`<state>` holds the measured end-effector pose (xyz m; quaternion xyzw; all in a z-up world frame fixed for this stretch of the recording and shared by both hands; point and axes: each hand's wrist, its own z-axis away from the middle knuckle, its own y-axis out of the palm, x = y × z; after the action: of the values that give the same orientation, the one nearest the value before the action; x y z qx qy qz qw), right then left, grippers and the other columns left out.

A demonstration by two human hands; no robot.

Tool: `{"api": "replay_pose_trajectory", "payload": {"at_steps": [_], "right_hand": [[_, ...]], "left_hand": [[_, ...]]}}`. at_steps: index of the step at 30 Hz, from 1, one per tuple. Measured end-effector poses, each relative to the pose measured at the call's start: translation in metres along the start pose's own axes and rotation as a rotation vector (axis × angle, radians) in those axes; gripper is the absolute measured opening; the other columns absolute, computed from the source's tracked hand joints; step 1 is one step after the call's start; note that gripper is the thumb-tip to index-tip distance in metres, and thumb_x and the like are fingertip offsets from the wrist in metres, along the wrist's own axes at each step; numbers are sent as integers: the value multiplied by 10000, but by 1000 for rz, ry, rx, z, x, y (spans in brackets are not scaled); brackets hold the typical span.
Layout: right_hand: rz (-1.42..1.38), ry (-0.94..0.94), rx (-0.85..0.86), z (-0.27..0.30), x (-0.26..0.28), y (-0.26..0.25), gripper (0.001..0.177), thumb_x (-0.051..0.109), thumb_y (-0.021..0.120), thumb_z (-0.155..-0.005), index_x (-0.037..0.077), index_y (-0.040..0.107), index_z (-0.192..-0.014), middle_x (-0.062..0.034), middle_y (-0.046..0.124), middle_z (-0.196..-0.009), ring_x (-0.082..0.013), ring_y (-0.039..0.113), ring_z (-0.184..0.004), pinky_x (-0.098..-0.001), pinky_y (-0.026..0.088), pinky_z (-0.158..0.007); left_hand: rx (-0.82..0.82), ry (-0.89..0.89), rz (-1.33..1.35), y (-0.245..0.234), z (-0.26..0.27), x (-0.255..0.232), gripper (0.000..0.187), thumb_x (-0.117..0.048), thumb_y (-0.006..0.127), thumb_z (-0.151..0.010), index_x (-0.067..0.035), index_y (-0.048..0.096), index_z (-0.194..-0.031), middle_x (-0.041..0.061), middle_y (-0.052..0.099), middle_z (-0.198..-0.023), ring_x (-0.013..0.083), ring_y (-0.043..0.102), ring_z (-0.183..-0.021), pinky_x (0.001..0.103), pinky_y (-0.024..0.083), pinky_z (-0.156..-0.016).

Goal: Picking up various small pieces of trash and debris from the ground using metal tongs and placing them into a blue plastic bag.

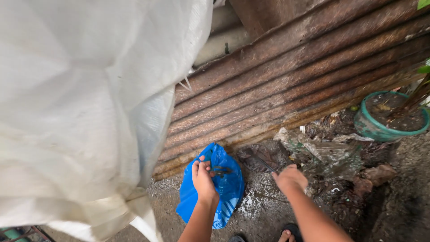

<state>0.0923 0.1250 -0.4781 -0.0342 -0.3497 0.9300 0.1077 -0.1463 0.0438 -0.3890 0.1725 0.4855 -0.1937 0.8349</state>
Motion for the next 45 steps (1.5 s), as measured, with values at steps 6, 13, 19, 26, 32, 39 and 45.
{"api": "replay_pose_trajectory", "payload": {"at_steps": [6, 13, 19, 26, 32, 39, 45], "right_hand": [[-78, 49, 31, 19, 41, 56, 603, 532, 549, -1029, -8, 467, -1282, -180, 728, -1011, -257, 818, -859, -323, 637, -688], [-42, -42, -102, -12, 12, 89, 282, 306, 586, -1017, 93, 611, -1200, -143, 725, -1112, -285, 747, -994, -385, 629, -806], [137, -138, -138, 4, -21, 71, 255, 237, 528, -1034, 246, 683, -1237, -63, 778, -1060, -279, 761, -998, -408, 616, -836], [39, -104, -84, 119, -65, -28, 423, 599, 578, -935, 290, 660, -1211, -60, 757, -996, -275, 728, -939, -423, 567, -759], [-84, -212, 78, 210, -74, -64, 516, 690, 518, -955, 195, 662, -955, -48, 698, -718, -244, 684, -655, -400, 494, -603], [-84, -531, -12, 219, -38, -9, 415, 611, 689, -849, 202, 701, -919, -64, 704, -845, -303, 679, -820, -456, 528, -683], [278, -590, -32, 211, -8, -15, 394, 517, 733, -860, 193, 687, -1079, -83, 729, -954, -304, 719, -913, -429, 569, -772]], "left_hand": [[-28, -32, 34, 15, 16, -8, 249, -114, 593, -889, -94, 626, -1136, -28, 518, -842, 70, 467, -732, 256, 388, -610], [-79, -111, 73, 17, 38, -31, 281, -137, 611, -862, -90, 635, -1138, -41, 517, -837, 69, 465, -726, 258, 388, -608], [-41, -118, 136, 3, 41, -30, 297, -156, 629, -866, -86, 641, -1154, -27, 489, -801, 73, 463, -717, 253, 378, -602], [-70, -155, 3, -42, 54, -44, 269, -224, 637, -890, -105, 665, -1130, -38, 484, -775, 74, 431, -680, 241, 359, -589], [-9, -239, -49, -86, 56, -43, 324, -345, 680, -920, -137, 655, -1167, -18, 477, -768, 137, 456, -669, 304, 380, -617], [93, -366, 90, -76, 95, -92, 407, -456, 528, -940, -191, 680, -1209, -62, 751, -1072, 107, 666, -967, 276, 458, -886], [191, -365, 33, -76, 110, -78, 316, -420, 653, -953, -163, 694, -1132, -18, 536, -775, 126, 453, -658, 269, 343, -609]]}}
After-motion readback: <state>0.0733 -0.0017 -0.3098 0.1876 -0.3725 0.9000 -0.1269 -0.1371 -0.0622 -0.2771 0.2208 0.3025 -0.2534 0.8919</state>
